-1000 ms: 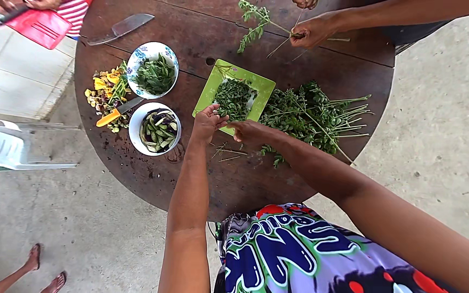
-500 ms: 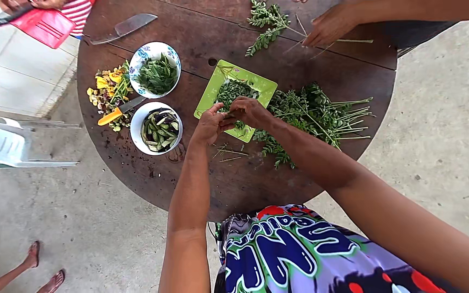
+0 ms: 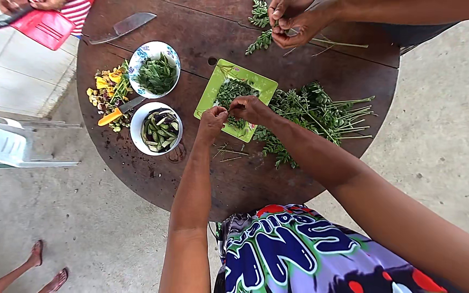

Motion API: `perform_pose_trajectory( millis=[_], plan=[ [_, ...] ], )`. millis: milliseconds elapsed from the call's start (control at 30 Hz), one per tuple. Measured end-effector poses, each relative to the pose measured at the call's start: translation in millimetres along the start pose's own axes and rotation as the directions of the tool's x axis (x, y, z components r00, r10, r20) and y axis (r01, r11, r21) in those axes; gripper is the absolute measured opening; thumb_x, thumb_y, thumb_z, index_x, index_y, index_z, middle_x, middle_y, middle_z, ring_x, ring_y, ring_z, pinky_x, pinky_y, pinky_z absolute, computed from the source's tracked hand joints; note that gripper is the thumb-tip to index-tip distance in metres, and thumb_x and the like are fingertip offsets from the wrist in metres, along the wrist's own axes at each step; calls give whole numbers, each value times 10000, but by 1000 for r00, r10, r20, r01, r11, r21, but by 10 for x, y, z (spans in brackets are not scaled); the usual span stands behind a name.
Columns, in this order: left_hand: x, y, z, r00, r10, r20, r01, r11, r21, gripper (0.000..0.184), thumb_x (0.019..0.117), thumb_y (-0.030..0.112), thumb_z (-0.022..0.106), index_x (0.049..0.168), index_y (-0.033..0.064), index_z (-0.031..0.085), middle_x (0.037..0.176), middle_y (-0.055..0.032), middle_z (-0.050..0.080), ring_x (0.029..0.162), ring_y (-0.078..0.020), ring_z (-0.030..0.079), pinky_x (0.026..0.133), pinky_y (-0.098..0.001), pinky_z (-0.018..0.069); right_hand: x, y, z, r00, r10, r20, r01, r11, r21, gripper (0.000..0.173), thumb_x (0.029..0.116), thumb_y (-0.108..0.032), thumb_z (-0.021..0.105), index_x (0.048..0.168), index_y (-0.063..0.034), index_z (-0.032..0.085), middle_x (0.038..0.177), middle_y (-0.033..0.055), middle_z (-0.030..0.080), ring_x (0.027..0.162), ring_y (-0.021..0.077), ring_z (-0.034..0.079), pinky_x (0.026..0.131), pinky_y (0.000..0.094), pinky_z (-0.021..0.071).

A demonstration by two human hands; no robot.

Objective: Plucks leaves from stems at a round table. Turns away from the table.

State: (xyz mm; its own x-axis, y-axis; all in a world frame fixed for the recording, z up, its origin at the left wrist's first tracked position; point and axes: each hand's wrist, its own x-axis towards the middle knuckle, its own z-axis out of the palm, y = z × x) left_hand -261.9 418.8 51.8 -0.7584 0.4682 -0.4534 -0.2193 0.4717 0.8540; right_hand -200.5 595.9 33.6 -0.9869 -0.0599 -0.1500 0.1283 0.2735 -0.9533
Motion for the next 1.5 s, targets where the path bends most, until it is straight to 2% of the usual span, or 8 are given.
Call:
perform_pose_trajectory(
  millis=[333,533,633,867,1033,1267,1433,1500],
  plan=[
    [-1,-45,-120,999,-22,-45,22,1000,-2,136,1032,97,586,1096,5,662,917,-84,664,777,-138,648,702,-306,554,-24,107,-130,999,51,-17,-51,999,5,148,1013,-76,621,1080,41,683,963,147,711,815,188,703,819,369,596],
    [27,-69,-111,998,-20,-63,20,1000,1,137,1031,92,585,1094,-7,656,938,-99,656,784,-141,644,705,-309,554,72,327,-160,1000,-8,-25,0,954,-300,377,1101,-254,472,1244,-11,722,1510,194,522,1427,367,456,1193,541,335],
    [25,-65,-95,998,-20,-66,21,1000,12,139,1033,94,586,1094,-10,655,933,-100,654,777,-142,644,705,-308,555,92,225,-118,997,-41,-58,23,958,-285,241,1035,-160,600,1180,-2,710,1290,211,619,1176,337,614,1030,470,504],
    [14,-17,-47,999,-16,-52,15,1000,-14,133,1032,85,587,1087,-13,657,929,-96,652,787,-146,644,703,-307,551,113,85,-11,999,-40,25,46,961,-274,197,1019,-129,623,1101,11,736,1196,218,642,1086,316,641,984,446,520],
    [14,-19,-88,997,32,71,-37,997,63,457,987,63,639,1430,23,535,1307,-160,640,1038,-226,662,832,-395,563,85,71,-45,999,-34,41,45,948,-315,202,1021,-137,617,1088,-14,762,1097,188,704,1058,314,661,981,465,511],
    [57,19,-11,991,131,30,-134,947,293,166,1018,117,638,1084,-9,721,927,-97,724,782,-117,652,787,-315,542,61,102,-98,999,-23,48,37,946,-322,212,1024,-158,614,1045,-13,768,1031,170,721,999,297,680,954,482,517],
    [111,-49,39,992,66,104,-92,960,264,477,972,14,629,1438,-28,539,1393,-229,604,1167,-303,663,1017,-452,530,35,74,-140,996,81,-48,-88,981,-170,234,1037,-211,620,1095,-33,760,1001,139,739,933,234,690,915,456,529],
    [84,-34,96,991,43,129,-73,969,237,452,967,72,693,1398,-13,588,1324,-214,651,1118,-279,686,999,-446,543,34,46,-118,993,88,-83,-100,984,-150,227,1034,-211,625,1081,-39,767,996,133,743,939,228,693,923,450,528]
  ],
)
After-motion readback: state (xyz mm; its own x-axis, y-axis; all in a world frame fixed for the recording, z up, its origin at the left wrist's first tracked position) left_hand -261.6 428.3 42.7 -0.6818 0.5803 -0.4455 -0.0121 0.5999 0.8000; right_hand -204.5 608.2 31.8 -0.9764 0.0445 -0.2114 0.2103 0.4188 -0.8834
